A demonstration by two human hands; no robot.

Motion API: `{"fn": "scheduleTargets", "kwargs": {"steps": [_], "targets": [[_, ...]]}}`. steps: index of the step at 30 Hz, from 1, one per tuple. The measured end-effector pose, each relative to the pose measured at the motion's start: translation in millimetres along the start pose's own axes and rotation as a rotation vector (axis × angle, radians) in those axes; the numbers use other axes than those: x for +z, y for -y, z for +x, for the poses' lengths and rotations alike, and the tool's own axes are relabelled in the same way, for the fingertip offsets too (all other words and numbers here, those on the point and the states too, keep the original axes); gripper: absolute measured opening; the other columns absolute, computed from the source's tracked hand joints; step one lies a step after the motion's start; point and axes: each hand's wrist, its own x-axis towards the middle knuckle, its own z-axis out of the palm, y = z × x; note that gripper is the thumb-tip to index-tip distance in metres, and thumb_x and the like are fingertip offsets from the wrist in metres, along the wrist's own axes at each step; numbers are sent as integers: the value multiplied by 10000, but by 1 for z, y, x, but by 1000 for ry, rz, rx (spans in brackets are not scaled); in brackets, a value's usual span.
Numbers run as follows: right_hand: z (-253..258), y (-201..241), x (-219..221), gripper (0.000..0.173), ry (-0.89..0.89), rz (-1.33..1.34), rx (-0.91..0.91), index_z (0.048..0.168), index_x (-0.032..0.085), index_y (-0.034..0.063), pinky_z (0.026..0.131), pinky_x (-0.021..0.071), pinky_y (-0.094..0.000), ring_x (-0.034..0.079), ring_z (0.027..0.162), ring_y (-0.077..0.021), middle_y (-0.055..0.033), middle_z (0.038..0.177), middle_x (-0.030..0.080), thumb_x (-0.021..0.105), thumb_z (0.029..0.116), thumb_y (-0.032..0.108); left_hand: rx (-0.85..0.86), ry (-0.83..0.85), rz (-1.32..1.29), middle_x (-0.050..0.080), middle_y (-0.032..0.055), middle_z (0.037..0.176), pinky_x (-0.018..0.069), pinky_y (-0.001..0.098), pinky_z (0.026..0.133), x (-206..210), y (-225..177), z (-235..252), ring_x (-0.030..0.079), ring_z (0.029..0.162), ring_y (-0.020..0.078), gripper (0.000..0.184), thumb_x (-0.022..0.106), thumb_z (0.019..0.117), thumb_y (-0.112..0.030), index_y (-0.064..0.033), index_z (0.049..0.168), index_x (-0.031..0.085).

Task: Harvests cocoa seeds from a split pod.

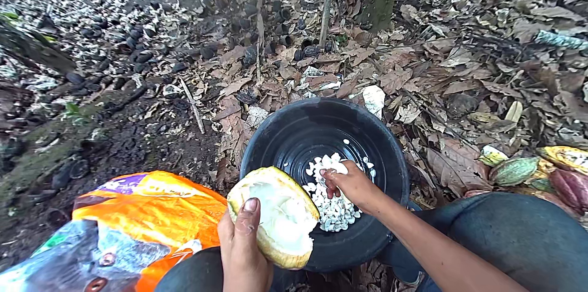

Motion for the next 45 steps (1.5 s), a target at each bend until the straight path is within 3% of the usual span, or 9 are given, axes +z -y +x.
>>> {"fn": "scheduleTargets", "kwargs": {"steps": [5, 10, 15, 18, 23, 26, 33, 37, 45], "targets": [[3, 4, 2, 327, -53, -192, 188, 1132, 607, -4, 702, 510, -262, 609, 737, -79, -34, 865, 635, 553, 1072, 313, -6, -7, 4, 713, -81, 896, 628, 244, 761, 1, -1, 0, 722, 840, 40, 297, 473, 996, -301, -60, 1166, 510], [9, -5, -3, 360, 16, -281, 53, 900, 640, 34, 639, 476, -261, 539, 619, -65, 13, 707, 576, 483, 1097, 291, 1, -1, 5, 716, -85, 893, 628, 242, 763, 0, 0, 0, 723, 840, 39, 285, 483, 995, -301, -71, 1160, 516], [10, -4, -6, 351, 95, -378, -23, 1407, 577, 71, 826, 540, -343, 643, 960, -158, -134, 1319, 618, 484, 1082, 166, 7, 1, 4, 714, -84, 891, 628, 245, 760, 0, 0, 0, 722, 843, 40, 305, 490, 993, -317, -65, 1162, 516], [9, -3, -4, 384, 90, -334, -28, 1459, 513, 57, 625, 494, -261, 582, 695, -96, -100, 1038, 651, 448, 1085, 107, 7, -5, 8, 712, -86, 889, 627, 241, 761, 0, 0, 0, 721, 839, 37, 288, 479, 993, -303, -69, 1156, 516], [10, -5, -7, 291, 81, -427, -50, 1177, 658, 1, 694, 524, -306, 604, 753, -119, -117, 1147, 660, 412, 1020, -8, -8, 1, 12, 709, -81, 893, 628, 244, 761, 0, -1, -1, 721, 835, 42, 295, 467, 998, -301, -63, 1169, 503], [12, -7, -8, 262, 59, -429, -27, 1053, 681, -5, 642, 491, -287, 550, 672, -96, -77, 976, 647, 422, 1011, -12, -5, 3, 8, 712, -78, 897, 628, 245, 762, -1, 0, -1, 722, 837, 43, 309, 476, 998, -314, -61, 1173, 506], [11, -1, -4, 364, -32, -433, 48, 1416, 493, 50, 707, 546, -379, 631, 763, -198, -153, 1090, 631, 408, 1104, 217, -7, 11, 13, 711, -84, 895, 627, 242, 769, 0, 0, -2, 720, 845, 36, 301, 484, 997, -316, -66, 1162, 509], [12, -4, -4, 372, -43, -571, -10, 1127, 638, 0, 789, 527, -424, 629, 799, -224, -132, 926, 625, 411, 1110, 295, -6, 9, 21, 708, -86, 891, 625, 239, 766, 0, 0, -2, 718, 843, 33, 307, 494, 987, -318, -65, 1160, 509], [9, -1, -9, 335, -130, -619, -81, 881, 640, -14, 750, 473, -412, 576, 794, -204, -106, 829, 594, 643, 1005, 296, -1, 27, 4, 714, -71, 896, 628, 251, 769, 0, 2, -1, 724, 841, 52, 305, 506, 989, -321, -66, 1156, 523]]}}
